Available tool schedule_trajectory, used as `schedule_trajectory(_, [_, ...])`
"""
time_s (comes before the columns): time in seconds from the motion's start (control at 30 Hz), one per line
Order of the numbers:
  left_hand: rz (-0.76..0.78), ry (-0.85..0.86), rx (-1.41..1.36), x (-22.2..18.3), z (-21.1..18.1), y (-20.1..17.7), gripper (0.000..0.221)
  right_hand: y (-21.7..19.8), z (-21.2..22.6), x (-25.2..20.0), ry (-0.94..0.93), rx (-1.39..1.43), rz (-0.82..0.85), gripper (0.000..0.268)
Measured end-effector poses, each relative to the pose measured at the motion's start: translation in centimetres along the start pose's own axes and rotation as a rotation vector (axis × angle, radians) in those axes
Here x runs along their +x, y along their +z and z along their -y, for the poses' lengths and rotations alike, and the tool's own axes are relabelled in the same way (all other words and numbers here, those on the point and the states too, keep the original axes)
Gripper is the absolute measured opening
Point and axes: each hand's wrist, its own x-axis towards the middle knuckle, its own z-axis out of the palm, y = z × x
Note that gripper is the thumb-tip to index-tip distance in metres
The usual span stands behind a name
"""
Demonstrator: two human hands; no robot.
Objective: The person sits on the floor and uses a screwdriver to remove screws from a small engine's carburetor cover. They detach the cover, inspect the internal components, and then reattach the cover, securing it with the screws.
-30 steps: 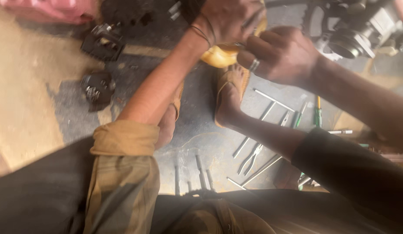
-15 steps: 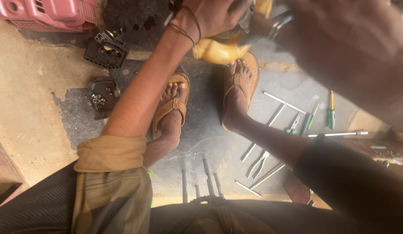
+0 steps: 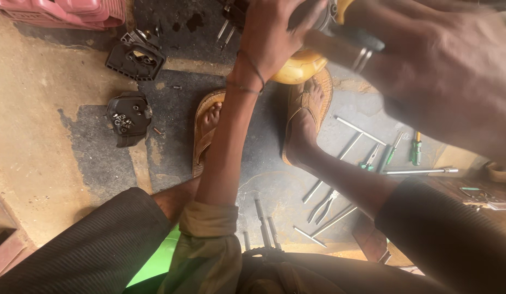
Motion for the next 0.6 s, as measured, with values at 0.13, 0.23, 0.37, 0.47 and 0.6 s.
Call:
schedule_trajectory(0.13, [0.107,0.072,-0.216,-1.3,-2.1,-1.8,0.015,-0.3,-0.1,0.0,-0.1,-0.334,-0.063,0.047])
schedule_trajectory(0.23, [0.124,0.138,-0.349,-1.9,-3.2,-2.7,0.026,-0.7,-0.2,0.3,-0.212,-0.443,-0.205,0.03])
schedule_trajectory(0.37, [0.069,0.095,-0.302,-1.6,-2.8,-3.0,0.027,-2.3,-0.3,2.8,-0.27,-0.273,-0.306,0.02])
schedule_trajectory(0.47, [-0.049,0.015,-0.316,-1.0,-2.4,-2.7,0.023,-2.9,1.2,5.1,0.504,0.527,0.052,0.025])
schedule_trajectory(0.6, [-0.216,-0.192,-0.328,-1.3,-1.5,-3.6,0.004,-3.6,0.9,4.6,0.305,0.754,-0.147,0.032])
